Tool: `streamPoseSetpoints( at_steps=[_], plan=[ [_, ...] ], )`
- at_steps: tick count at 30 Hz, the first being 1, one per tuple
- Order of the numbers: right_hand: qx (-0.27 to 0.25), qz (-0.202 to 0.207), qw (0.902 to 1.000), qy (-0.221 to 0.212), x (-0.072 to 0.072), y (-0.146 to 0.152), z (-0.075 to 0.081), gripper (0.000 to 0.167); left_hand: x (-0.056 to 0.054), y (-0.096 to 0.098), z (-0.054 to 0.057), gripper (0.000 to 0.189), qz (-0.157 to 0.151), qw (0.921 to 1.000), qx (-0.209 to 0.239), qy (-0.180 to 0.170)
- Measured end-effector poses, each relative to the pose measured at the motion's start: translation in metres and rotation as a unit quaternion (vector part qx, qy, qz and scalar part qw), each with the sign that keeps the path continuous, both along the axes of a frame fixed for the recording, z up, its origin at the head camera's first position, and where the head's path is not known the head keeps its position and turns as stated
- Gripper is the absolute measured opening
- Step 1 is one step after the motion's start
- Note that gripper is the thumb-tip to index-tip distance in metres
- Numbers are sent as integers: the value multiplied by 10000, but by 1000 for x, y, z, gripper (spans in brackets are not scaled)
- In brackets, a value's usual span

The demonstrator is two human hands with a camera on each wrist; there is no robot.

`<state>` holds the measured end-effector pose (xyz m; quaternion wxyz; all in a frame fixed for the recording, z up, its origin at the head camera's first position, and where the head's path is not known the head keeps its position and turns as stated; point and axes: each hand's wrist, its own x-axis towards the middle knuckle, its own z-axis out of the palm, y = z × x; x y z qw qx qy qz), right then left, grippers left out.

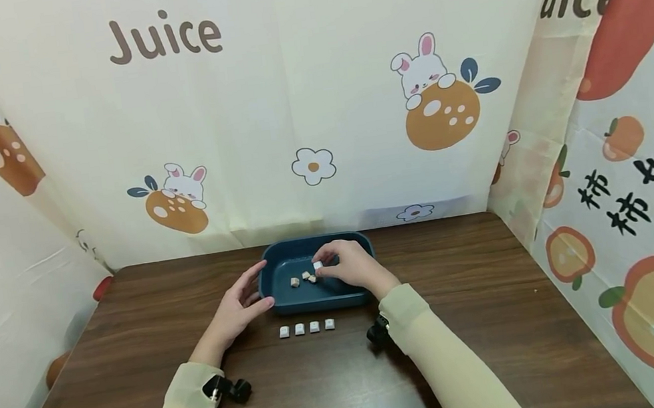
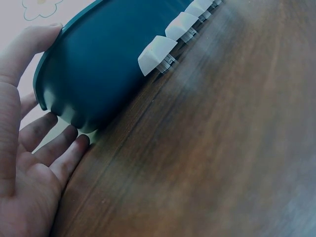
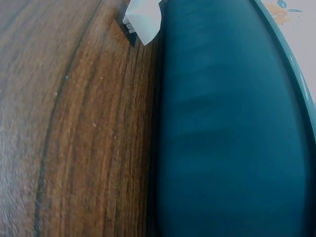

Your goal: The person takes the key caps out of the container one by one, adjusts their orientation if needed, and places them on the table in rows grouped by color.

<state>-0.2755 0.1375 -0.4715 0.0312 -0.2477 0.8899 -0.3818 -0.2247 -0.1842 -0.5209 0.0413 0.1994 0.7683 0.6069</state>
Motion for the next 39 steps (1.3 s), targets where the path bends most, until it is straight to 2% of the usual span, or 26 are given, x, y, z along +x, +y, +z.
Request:
streamPoseSetpoints(
  at_steps=[7,12,18,23,26,32,35,39],
  plan=[
    [-589,38,9982,-84,2,4,7,27,-1,0,1,79,-23,10000,43,58],
    [-546,43,9984,106,8,6,13,27,-1,0,-1,78,-23,10000,17,27],
    [-358,-239,9986,312,23,11,24,23,-1,1,-1,77,-26,10000,92,30],
    [-577,-258,9972,388,42,19,29,22,0,1,1,76,50,10000,77,-11],
    [-762,-163,9947,669,54,25,28,22,0,1,1,76,62,10000,48,-15],
    [-841,-146,9848,1511,75,33,17,24,0,0,2,77,46,10000,52,-7],
    [-886,-226,9823,1637,84,35,11,25,1,0,3,79,52,10000,51,-24],
    [-941,-332,9828,1553,94,35,7,26,1,0,1,79,31,10000,58,-1]
  ],
)
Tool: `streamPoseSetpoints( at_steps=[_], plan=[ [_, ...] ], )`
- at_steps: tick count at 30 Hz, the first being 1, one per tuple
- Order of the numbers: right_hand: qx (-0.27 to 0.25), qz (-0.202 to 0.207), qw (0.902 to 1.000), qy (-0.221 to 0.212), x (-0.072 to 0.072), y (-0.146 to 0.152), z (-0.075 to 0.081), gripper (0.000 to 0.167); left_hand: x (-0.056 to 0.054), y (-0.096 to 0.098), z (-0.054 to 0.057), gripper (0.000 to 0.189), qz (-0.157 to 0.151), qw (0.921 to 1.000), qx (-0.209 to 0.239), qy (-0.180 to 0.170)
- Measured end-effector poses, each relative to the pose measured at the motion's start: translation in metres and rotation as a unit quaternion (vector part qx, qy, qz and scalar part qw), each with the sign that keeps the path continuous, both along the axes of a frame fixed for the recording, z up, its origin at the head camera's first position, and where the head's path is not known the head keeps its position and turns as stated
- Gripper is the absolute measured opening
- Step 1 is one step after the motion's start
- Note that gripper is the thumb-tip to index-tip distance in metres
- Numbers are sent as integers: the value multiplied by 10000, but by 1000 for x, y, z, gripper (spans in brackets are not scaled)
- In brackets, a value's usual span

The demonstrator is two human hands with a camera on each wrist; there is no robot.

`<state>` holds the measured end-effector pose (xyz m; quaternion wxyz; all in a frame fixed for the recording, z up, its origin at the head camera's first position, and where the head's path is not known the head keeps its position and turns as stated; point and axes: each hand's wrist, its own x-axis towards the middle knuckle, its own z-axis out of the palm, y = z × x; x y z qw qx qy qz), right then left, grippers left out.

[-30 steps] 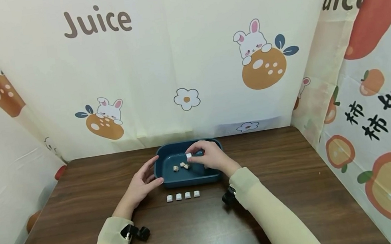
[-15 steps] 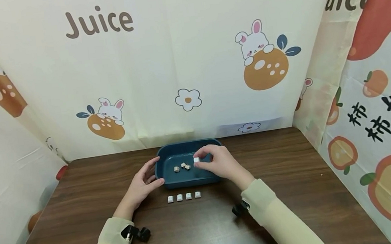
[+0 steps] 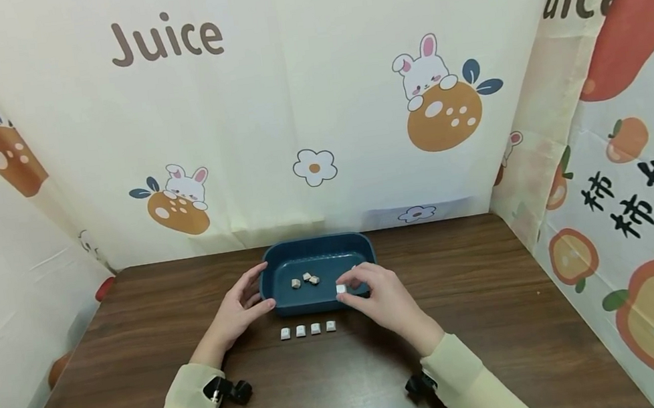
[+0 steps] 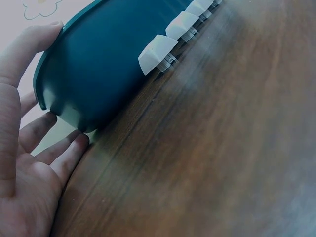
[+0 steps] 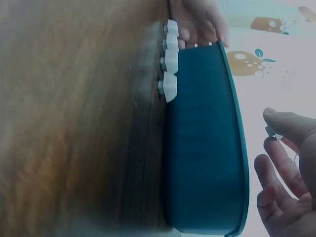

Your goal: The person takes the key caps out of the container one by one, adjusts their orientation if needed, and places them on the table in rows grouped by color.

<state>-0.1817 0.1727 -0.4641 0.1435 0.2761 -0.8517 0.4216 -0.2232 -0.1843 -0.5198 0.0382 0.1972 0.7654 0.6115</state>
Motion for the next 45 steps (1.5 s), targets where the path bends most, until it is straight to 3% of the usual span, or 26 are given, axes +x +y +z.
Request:
streamPoseSetpoints(
  at_steps=[5,9,15,27,45],
  plan=[
    [-27,-54,10000,54,11,-2,-5,28,-1,1,-3,78,-2,10000,-9,19],
    [-22,168,9998,78,17,-1,-10,24,-2,1,-3,78,5,10000,-35,14],
    [133,340,9985,-418,24,-2,-13,20,-2,1,-3,78,8,10000,-30,50],
    [1041,453,9861,-1216,30,-5,-15,13,-1,0,-1,78,19,10000,-78,25],
    [974,-217,9911,-883,23,-3,-38,15,-1,1,-1,77,53,9999,-107,-16]
  ],
)
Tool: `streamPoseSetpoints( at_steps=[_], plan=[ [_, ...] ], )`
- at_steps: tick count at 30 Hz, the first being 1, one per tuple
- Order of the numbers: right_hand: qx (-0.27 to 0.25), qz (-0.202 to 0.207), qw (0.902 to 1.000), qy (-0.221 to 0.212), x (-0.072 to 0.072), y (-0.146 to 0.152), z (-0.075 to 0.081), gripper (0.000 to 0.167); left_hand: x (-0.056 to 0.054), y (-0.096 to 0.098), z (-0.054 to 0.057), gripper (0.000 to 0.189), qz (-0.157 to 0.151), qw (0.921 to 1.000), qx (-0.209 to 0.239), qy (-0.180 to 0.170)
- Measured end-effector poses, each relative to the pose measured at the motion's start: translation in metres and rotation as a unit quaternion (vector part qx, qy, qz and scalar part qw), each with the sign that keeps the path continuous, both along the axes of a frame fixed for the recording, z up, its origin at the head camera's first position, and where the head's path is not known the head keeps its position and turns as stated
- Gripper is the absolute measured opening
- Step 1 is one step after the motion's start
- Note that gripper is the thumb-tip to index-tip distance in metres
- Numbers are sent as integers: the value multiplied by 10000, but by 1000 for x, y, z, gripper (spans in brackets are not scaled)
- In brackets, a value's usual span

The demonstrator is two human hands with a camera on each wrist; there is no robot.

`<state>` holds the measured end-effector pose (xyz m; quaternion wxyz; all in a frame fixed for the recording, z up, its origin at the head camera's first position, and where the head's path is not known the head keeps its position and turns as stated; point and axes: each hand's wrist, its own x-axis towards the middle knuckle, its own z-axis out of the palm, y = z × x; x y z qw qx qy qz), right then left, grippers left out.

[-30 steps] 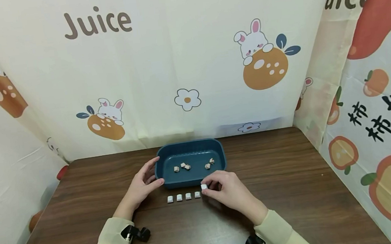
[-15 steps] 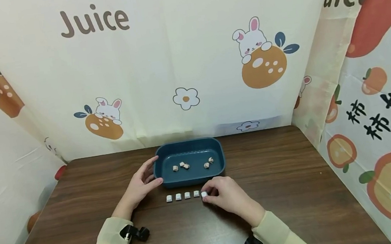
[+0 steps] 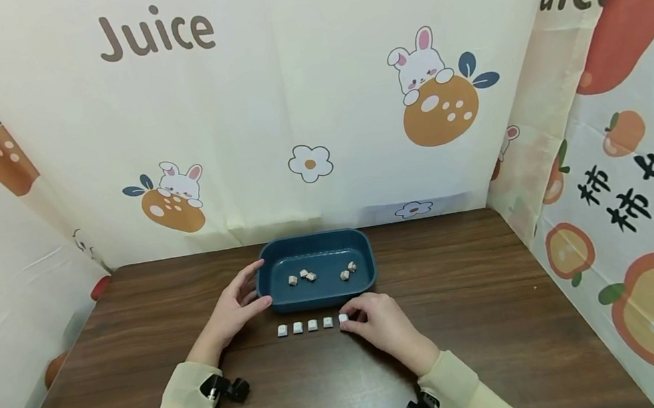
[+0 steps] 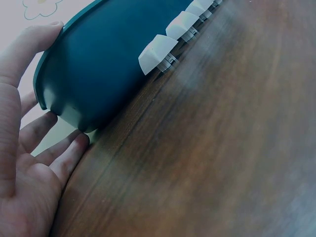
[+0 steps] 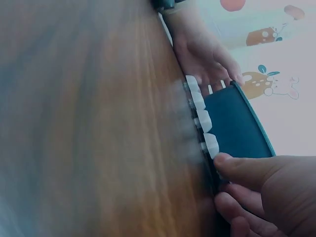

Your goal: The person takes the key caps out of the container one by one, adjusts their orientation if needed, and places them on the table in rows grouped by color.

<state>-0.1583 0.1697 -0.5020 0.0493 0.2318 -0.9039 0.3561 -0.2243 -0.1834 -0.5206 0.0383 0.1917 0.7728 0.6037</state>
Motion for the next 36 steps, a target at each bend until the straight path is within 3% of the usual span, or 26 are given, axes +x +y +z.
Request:
streamPoseSetpoints(
  at_steps=[23,36],
  plan=[
    [21,-140,9992,366,-1,-3,-12,17,-2,-1,-1,77,-23,10000,11,52],
    [-11,-173,9994,307,1,-2,-13,22,-1,-1,-1,78,-50,10000,13,25]
  ],
)
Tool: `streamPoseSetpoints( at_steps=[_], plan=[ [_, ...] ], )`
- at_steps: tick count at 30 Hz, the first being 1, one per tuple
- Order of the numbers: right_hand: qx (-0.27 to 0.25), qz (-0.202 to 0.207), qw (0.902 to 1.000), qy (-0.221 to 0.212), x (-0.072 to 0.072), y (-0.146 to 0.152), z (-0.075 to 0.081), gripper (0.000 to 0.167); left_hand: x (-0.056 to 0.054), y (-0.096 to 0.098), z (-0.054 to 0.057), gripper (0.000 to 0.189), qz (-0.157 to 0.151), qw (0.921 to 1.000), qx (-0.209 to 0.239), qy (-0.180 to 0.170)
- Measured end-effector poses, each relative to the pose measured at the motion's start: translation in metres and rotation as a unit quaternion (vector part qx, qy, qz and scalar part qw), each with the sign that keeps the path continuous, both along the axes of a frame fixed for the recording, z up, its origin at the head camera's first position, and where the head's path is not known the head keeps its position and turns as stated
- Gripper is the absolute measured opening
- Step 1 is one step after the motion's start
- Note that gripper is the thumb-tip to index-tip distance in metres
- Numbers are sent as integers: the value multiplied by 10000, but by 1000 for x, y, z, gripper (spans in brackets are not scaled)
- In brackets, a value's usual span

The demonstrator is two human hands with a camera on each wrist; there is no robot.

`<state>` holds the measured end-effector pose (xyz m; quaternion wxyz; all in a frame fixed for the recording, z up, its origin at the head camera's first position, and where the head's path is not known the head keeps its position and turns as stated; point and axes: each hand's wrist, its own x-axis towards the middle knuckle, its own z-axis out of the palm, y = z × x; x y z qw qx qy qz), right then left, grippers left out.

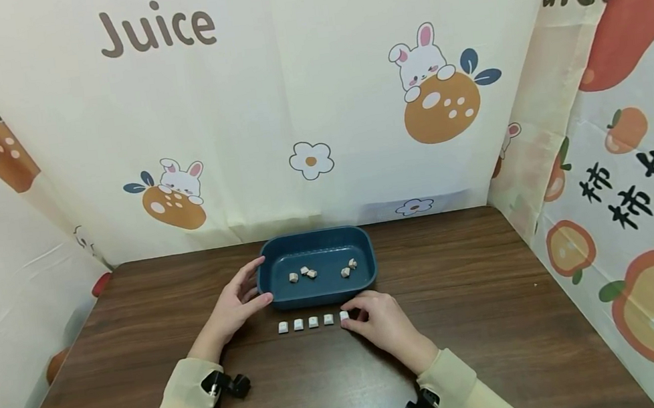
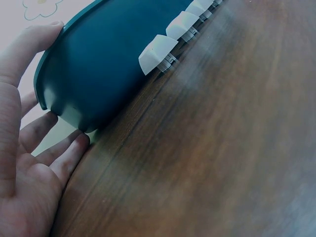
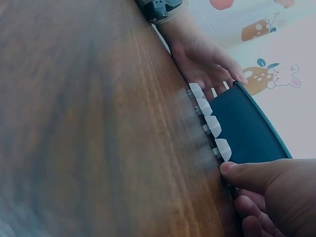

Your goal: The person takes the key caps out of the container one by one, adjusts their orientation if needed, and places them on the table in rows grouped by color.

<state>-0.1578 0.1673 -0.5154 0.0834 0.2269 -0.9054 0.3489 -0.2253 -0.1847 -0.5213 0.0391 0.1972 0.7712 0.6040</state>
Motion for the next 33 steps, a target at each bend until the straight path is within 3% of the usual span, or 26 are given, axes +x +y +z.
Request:
streamPoseSetpoints(
  at_steps=[18,26,33],
  plan=[
    [13,-14,10000,-35,1,1,4,24,0,0,-1,79,3,10000,16,-14],
    [60,-150,9998,-133,5,1,16,22,0,0,-1,78,-23,10000,36,-3],
    [58,-129,9998,139,13,-2,29,14,1,0,1,79,13,10000,35,-26]
  ],
)
